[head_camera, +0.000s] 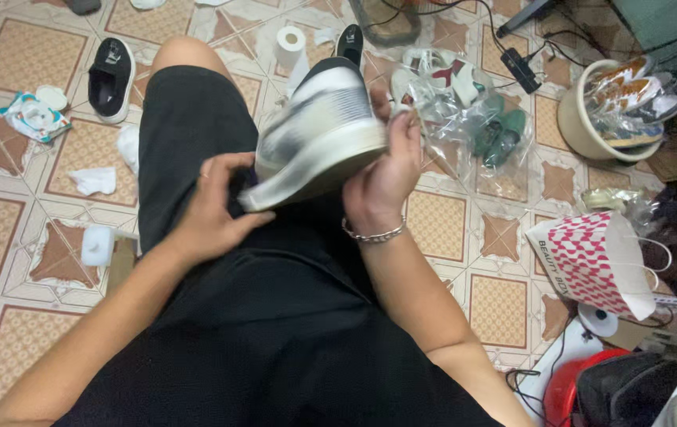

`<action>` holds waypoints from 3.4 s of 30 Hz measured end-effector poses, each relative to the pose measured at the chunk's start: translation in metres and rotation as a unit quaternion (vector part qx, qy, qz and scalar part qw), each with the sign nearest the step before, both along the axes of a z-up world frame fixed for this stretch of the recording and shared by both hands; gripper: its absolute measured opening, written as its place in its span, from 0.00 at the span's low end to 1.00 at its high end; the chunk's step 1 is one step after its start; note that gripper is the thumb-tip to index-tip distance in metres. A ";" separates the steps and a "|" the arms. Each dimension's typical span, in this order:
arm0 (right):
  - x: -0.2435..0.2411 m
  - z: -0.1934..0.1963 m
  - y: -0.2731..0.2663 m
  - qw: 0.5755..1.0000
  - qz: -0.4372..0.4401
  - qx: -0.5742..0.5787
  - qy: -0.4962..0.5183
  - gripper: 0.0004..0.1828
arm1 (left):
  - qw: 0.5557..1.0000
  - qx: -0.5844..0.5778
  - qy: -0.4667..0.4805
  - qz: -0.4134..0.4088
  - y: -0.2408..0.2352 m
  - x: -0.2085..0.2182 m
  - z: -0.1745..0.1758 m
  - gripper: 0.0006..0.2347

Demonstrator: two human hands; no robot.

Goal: The person cleans a white slip-on shoe with blue and yellow accents using a white cloth. They wipe the sole, sides, and upper parts of the shoe repeatedly while seated on the floor.

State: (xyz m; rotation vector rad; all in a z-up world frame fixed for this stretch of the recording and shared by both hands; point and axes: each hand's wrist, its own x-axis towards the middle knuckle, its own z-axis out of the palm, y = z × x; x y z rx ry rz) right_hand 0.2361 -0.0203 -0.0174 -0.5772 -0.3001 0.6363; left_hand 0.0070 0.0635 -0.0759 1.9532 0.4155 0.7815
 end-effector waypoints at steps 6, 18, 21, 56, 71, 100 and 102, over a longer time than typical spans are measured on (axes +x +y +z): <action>-0.057 0.015 0.005 0.995 0.030 0.026 -0.087 0.07 | 0.990 0.091 -0.095 0.055 -0.025 0.018 0.051 0.54; -0.048 0.006 -0.036 0.955 -0.014 -0.077 -0.287 0.08 | 0.987 0.129 -0.068 0.065 -0.033 0.005 0.115 0.33; -0.044 0.004 -0.052 0.949 -0.028 -0.075 -0.304 0.09 | 0.972 0.163 -0.144 0.084 -0.035 0.002 0.110 0.26; 0.036 -0.063 -0.065 0.932 -0.033 -0.259 -0.251 0.10 | 0.850 0.426 0.291 0.107 -0.005 -0.005 0.061 0.31; 0.009 -0.050 -0.058 0.768 -0.004 -0.270 -0.580 0.01 | 0.876 0.410 0.237 0.084 -0.021 0.038 0.054 0.28; 0.027 -0.049 -0.046 0.776 -0.019 -0.300 -0.554 0.01 | 0.881 0.403 0.233 0.081 -0.018 0.054 0.052 0.21; 0.027 -0.049 -0.040 0.778 -0.024 -0.309 -0.547 0.01 | 0.880 0.408 0.229 0.085 -0.017 0.055 0.052 0.21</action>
